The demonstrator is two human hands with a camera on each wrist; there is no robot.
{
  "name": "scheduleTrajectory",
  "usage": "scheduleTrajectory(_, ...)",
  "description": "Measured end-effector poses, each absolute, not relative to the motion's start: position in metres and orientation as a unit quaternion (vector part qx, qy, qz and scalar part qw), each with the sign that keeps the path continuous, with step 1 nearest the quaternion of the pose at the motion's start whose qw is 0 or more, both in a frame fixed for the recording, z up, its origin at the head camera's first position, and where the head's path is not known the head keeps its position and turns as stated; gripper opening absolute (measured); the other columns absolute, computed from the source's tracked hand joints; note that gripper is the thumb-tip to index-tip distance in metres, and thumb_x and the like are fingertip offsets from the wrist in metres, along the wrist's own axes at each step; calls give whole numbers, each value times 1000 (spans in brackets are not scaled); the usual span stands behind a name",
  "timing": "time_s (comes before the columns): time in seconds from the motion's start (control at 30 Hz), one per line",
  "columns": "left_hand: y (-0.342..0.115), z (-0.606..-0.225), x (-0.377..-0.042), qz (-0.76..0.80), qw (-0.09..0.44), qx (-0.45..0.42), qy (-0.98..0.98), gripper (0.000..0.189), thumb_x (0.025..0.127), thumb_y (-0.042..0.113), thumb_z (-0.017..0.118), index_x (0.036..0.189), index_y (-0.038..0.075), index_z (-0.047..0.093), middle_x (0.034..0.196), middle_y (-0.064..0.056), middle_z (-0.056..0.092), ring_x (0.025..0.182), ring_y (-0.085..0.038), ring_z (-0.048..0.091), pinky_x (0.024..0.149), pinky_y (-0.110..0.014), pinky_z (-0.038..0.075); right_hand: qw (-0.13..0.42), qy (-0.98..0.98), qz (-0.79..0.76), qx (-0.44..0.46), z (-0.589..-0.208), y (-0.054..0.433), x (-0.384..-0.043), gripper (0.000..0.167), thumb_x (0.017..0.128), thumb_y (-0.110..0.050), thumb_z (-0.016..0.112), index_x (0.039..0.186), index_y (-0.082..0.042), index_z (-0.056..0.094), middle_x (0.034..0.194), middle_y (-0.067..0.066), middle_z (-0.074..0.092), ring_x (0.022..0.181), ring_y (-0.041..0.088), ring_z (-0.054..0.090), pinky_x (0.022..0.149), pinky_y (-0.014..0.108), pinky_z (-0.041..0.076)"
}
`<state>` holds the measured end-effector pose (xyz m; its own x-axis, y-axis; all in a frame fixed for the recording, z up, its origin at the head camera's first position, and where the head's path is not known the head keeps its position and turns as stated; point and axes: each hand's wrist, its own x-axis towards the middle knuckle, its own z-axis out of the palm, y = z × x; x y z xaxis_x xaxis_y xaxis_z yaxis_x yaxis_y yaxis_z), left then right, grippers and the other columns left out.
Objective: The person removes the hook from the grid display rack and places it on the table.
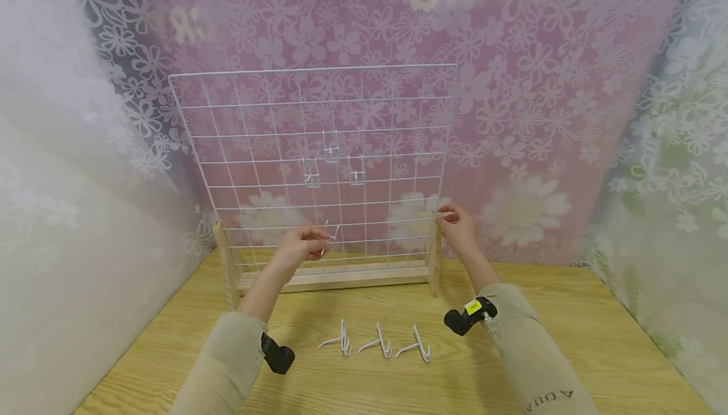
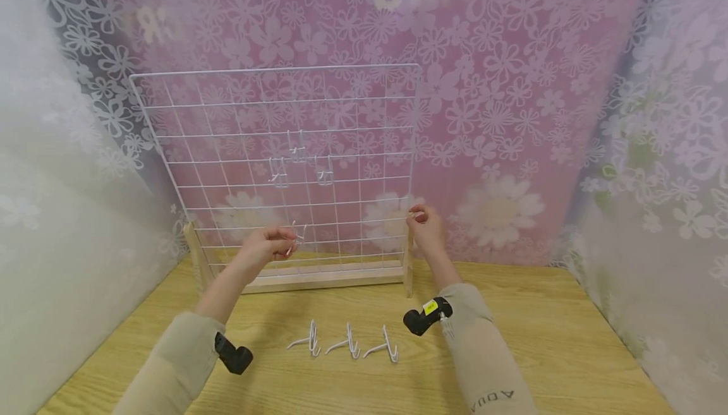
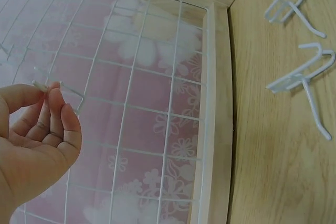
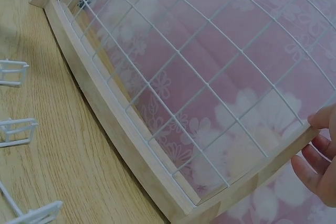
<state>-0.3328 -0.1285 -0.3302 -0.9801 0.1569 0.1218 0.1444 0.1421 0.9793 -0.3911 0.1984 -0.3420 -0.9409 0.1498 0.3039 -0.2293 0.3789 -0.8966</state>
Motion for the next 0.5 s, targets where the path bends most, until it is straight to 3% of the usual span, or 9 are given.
scheduleTrajectory(0.17, -134, -337, -332, 644, -2, 112, 757, 21, 87, -3, 53, 104, -14, 55, 87, -17, 64, 70, -13, 59, 68, -29, 50, 177, -819, 544, 26, -345, 202, -392, 25, 90, -8, 57, 111, 5, 53, 84, 10, 51, 73, 17, 52, 66, 28, 52)
scheduleTrajectory(0.37, -141, -346, -333, 645, -5, 98, 758, 19, 86, -2, 54, 103, -12, 56, 85, -16, 64, 71, -13, 59, 70, -29, 50, 160, -831, 532, 35, -350, 204, -391, 29, 91, -10, 57, 113, 7, 52, 88, 15, 53, 88, 38, 56, 76, 43, 52)
scheduleTrajectory(0.5, -144, -349, -332, 642, -6, 93, 761, 21, 86, -2, 55, 104, -13, 56, 84, -15, 64, 71, -13, 59, 69, -29, 50, 155, -838, 521, 38, -350, 204, -390, 32, 92, -14, 57, 116, 6, 52, 92, 18, 54, 91, 40, 56, 78, 46, 51)
